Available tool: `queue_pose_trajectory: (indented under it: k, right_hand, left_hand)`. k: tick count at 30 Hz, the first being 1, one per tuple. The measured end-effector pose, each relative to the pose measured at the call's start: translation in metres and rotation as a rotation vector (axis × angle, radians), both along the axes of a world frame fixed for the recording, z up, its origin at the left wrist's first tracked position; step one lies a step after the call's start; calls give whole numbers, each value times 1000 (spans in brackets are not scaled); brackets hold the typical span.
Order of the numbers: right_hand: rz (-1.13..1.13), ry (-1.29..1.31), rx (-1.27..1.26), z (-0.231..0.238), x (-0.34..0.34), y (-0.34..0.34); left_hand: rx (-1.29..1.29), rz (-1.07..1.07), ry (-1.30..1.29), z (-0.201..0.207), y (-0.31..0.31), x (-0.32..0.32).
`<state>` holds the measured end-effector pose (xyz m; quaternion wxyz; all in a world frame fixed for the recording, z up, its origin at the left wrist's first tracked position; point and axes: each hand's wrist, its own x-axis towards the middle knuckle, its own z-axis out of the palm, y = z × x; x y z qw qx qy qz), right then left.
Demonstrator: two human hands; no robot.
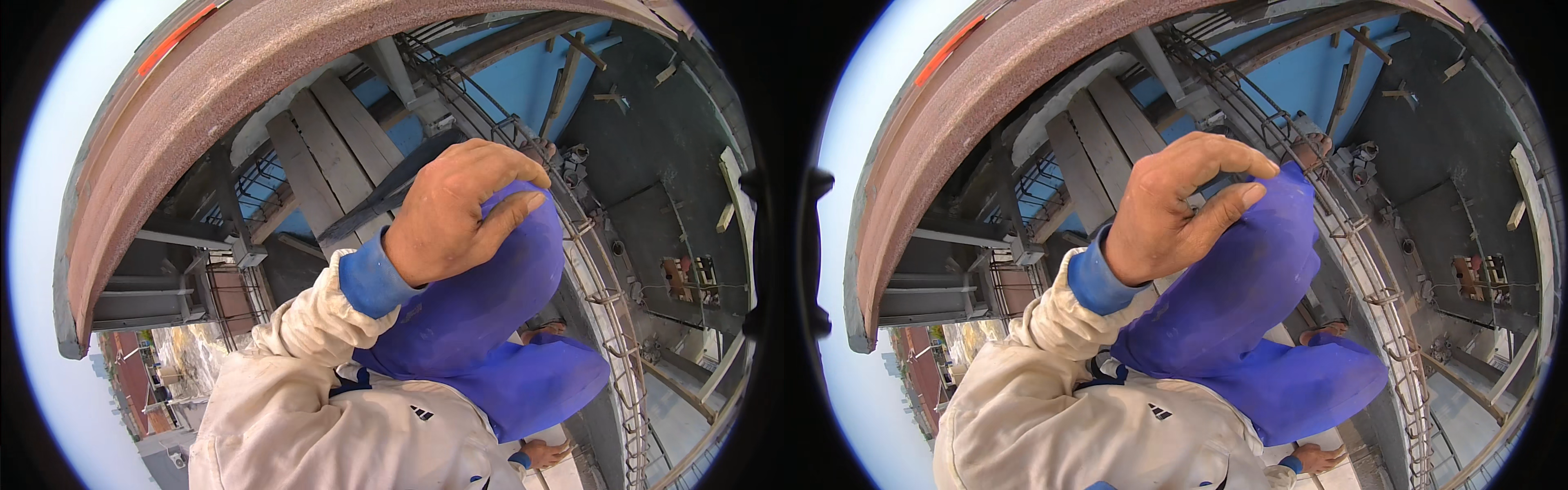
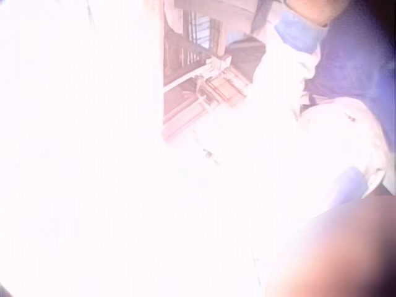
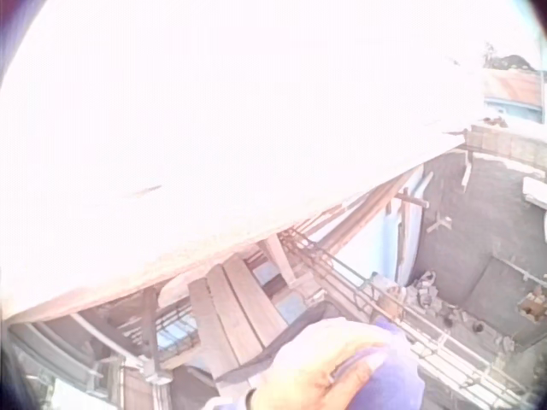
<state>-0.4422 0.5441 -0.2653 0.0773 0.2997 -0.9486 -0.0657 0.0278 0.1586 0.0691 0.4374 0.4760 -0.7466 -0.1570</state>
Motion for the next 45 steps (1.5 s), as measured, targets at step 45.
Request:
queue_pose_trajectory:
  k: [45]
  right_hand:
    - [468,-1826,-229,233,108,-388]
  left_hand:
    - [651,2,746,-152,-82,-189]
